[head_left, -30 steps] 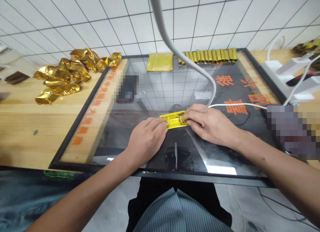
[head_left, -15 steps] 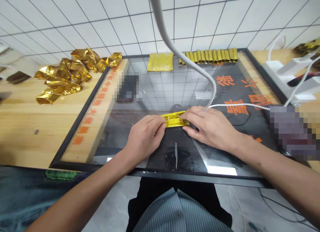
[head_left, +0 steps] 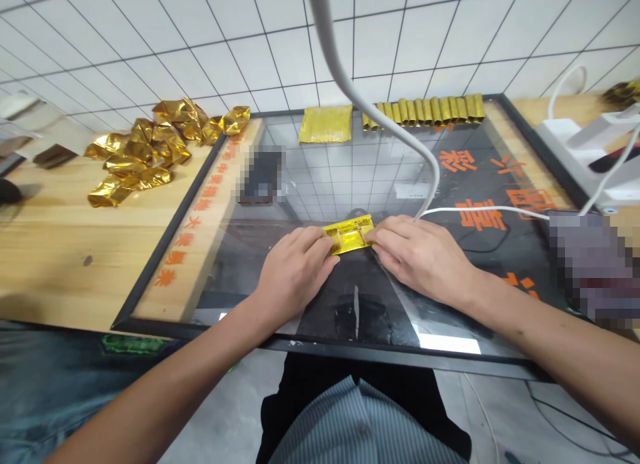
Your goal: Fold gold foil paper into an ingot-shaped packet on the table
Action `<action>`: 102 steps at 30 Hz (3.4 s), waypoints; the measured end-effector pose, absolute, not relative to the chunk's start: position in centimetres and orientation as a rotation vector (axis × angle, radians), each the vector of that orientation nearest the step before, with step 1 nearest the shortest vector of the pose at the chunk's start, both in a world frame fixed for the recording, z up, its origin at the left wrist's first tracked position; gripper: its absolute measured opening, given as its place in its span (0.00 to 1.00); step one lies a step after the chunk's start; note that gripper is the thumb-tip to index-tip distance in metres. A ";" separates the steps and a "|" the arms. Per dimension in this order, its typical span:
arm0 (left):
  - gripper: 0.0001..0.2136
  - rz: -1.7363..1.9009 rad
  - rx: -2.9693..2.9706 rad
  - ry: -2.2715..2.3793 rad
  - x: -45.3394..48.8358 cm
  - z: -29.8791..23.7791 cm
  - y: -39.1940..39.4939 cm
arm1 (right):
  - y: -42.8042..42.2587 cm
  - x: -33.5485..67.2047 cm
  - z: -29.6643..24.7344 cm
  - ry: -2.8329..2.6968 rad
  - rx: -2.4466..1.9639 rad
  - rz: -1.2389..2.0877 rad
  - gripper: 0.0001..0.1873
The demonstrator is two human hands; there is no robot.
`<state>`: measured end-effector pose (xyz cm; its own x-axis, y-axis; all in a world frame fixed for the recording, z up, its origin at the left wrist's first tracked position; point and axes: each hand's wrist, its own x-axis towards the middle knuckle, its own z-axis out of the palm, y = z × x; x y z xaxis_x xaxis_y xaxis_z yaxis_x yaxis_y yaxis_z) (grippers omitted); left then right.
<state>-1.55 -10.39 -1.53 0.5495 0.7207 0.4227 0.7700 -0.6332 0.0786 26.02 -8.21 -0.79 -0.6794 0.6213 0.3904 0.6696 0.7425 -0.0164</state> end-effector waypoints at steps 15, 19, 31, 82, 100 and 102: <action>0.09 -0.547 -2.679 -1.177 -1.8 -1.3 -8.6 | -8.1 26.0 -0.6 -2.444 -1.163 0.123 0.12; 0.10 -0.519 -2.646 -1.119 -1.6 -1.3 -8.3 | -8.0 26.0 -0.6 -2.412 -1.201 0.112 0.11; 0.07 -0.777 -2.664 -1.270 -1.2 -1.6 -8.4 | -7.9 25.7 -0.4 -2.416 -1.209 -0.049 0.10; 0.05 -0.988 -2.795 -1.703 -1.9 -1.4 -9.2 | -6.8 26.7 -1.0 -2.375 -1.046 0.440 0.12; 0.14 -0.821 -2.859 -1.835 -1.5 -1.1 -8.7 | -6.4 26.5 -0.9 -2.388 -1.050 0.553 0.09; 0.14 -0.814 -2.863 -1.845 -1.5 -1.1 -8.7 | -6.3 26.5 -0.8 -2.401 -1.049 0.561 0.09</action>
